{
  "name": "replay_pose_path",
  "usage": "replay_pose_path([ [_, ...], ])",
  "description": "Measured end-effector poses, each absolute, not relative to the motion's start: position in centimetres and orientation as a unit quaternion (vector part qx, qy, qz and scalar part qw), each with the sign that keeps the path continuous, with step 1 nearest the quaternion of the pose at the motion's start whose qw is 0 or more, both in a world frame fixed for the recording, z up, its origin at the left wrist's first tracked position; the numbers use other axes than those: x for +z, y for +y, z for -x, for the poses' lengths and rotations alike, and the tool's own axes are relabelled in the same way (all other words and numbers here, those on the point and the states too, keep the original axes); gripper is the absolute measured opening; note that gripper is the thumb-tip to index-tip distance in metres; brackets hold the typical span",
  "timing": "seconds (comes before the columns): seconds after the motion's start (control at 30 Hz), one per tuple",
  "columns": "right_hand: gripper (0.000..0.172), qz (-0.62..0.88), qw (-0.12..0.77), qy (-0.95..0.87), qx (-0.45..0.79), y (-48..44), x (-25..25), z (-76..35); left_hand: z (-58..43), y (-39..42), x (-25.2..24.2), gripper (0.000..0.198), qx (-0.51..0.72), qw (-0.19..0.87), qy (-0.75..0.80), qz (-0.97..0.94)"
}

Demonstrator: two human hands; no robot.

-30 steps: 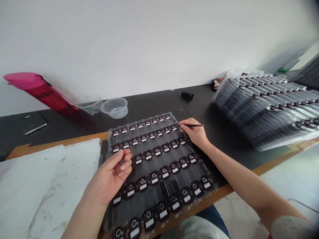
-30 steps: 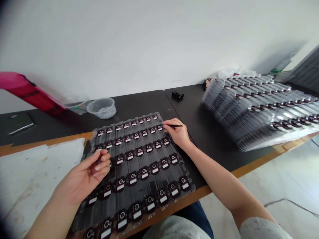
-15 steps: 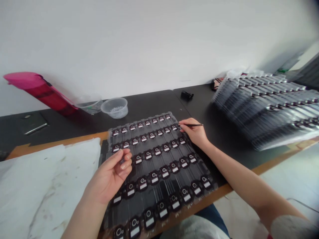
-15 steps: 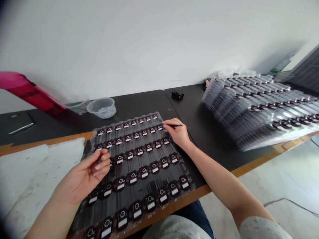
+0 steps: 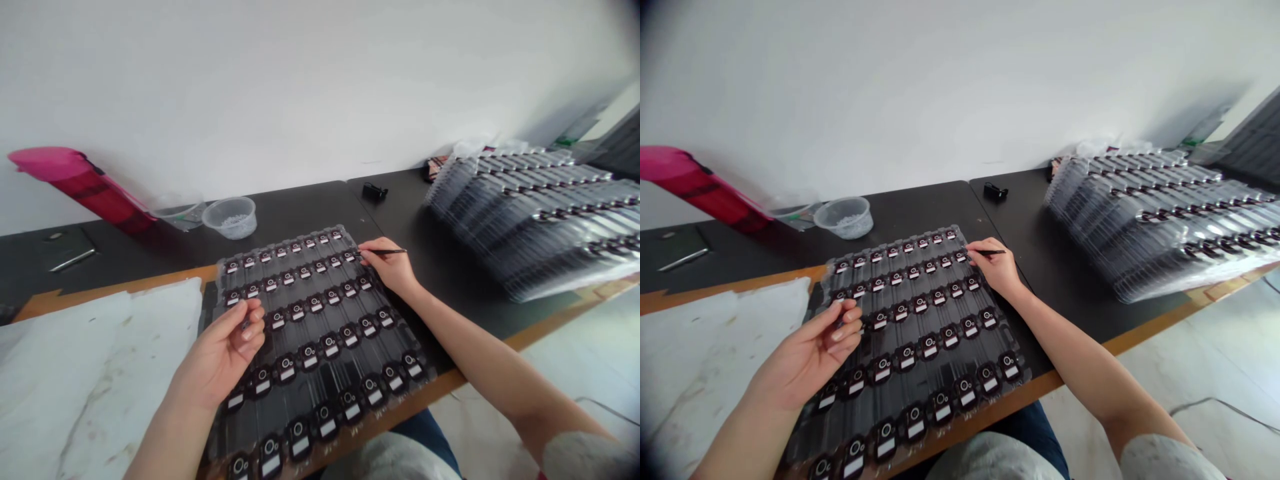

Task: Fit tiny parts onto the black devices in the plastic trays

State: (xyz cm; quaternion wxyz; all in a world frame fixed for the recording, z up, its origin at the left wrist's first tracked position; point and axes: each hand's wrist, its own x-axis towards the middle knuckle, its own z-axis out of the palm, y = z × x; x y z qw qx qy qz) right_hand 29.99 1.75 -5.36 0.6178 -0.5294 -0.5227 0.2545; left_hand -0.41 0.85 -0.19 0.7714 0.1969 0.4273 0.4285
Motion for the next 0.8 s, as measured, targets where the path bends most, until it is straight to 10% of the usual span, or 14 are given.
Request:
replay_pose_path([
  [0.8,0.019,0.523,0.630,-0.508,0.267,1.9,-5.9,-30.0,-3.6,2.4,1.9,0.028,0.239,0.689,0.467,-0.500],
])
